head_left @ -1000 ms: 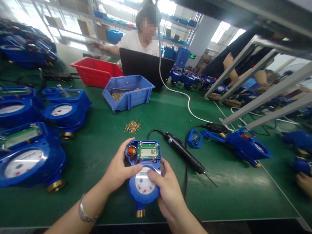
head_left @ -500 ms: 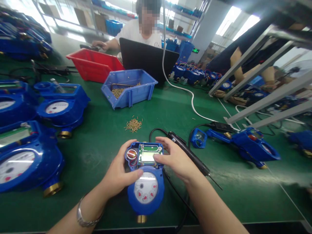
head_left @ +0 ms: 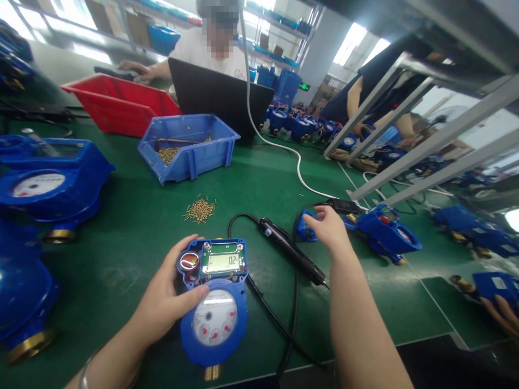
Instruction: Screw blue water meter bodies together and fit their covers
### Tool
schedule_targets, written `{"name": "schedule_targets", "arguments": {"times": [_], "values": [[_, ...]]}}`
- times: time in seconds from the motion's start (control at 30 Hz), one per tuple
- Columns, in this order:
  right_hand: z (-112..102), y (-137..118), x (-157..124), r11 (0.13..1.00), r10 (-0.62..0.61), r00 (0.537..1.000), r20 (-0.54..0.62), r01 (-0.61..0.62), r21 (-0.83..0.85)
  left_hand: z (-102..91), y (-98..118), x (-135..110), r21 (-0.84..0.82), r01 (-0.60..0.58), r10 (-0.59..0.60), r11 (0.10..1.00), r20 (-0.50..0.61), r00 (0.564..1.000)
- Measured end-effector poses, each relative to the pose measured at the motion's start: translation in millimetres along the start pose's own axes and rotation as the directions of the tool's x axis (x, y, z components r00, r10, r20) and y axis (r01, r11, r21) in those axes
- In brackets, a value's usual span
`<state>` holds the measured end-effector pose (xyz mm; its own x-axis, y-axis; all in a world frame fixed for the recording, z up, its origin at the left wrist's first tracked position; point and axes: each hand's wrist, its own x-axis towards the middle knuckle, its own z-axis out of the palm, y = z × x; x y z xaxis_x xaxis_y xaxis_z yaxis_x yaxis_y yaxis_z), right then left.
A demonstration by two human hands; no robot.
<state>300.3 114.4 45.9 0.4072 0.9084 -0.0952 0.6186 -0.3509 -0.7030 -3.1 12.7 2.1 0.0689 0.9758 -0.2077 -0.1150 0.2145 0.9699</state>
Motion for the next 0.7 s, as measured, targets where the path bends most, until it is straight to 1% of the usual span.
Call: {"name": "schedule_targets", "arguments": {"times": [0.03,0.1,0.17,0.27,0.33,0.37,0.4,0.43,0.47,0.5,0.53,0.57,0.6,0.63,0.67,0.7], "values": [[-2.3,13.4,10.3,0.998,0.047,0.999,-0.015,-0.048,-0.030,-1.1,-1.4,0.5,0.011,-0.011,0.011,1.000,0.006,1.000],[-0.6,34.6,24.3,0.993,0.110,0.994,-0.008,-0.110,-0.048,-2.6,-3.4,1.4,0.030,-0.021,0.020,0.999,0.011,1.000],[4.8,46.0,31.4,0.990,0.138,0.990,0.019,-0.138,-0.008,-2.9,-4.3,2.2,0.039,-0.017,0.017,0.999,0.013,1.000],[6.6,47.0,33.0,0.979,0.140,0.989,0.045,-0.145,0.146,-3.0,-5.7,3.1,0.052,-0.048,0.048,0.997,0.005,0.999],[0.9,41.1,25.7,0.944,0.121,0.991,0.055,-0.132,0.302,-3.7,-6.3,2.1,0.097,-0.149,0.155,0.984,-0.051,0.987],[-2.9,37.1,18.3,0.912,0.104,0.993,0.064,-0.121,0.393,-4.1,-5.7,0.7,0.157,-0.225,0.241,0.962,-0.097,0.966],[-6.3,32.6,7.9,0.866,0.081,0.993,0.082,-0.111,0.488,-4.2,-3.8,-1.6,0.246,-0.309,0.348,0.919,-0.139,0.927],[-8.7,27.8,-5.4,0.807,0.052,0.992,0.113,-0.108,0.581,-3.8,-0.4,-4.7,0.359,-0.388,0.469,0.849,-0.170,0.867],[-9.4,22.9,-21.0,0.736,0.017,0.987,0.157,-0.119,0.666,-2.7,4.7,-8.5,0.479,-0.453,0.587,0.752,-0.173,0.791],[-8.1,18.1,-38.3,0.659,-0.024,0.976,0.219,-0.149,0.737,-0.6,11.2,-12.7,0.585,-0.506,0.689,0.633,-0.130,0.713],[-5.0,13.5,-56.3,0.584,-0.065,0.954,0.291,-0.200,0.787,2.7,18.9,-17.1,0.656,-0.555,0.764,0.512,-0.053,0.643],[-0.2,9.3,-73.9,0.515,-0.106,0.925,0.365,-0.263,0.816,7.2,27.2,-21.2,0.683,-0.609,0.808,0.404,0.045,0.587],[5.6,5.6,-90.2,0.452,-0.145,0.890,0.432,-0.328,0.829,13.0,35.5,-24.6,0.672,-0.668,0.826,0.319,0.149,0.544],[11.9,2.5,-104.7,0.395,-0.182,0.854,0.488,-0.391,0.832,19.8,43.1,-27.2,0.645,-0.715,0.833,0.269,0.217,0.509],[18.2,0.1,-117.0,0.342,-0.218,0.818,0.532,-0.447,0.827,27.4,49.5,-28.8,0.624,-0.740,0.830,0.249,0.256,0.496],[24.0,-1.8,-126.9,0.295,-0.251,0.786,0.566,-0.494,0.818,35.3,54.6,-29.5,0.620,-0.743,0.827,0.251,0.262,0.498]]}}
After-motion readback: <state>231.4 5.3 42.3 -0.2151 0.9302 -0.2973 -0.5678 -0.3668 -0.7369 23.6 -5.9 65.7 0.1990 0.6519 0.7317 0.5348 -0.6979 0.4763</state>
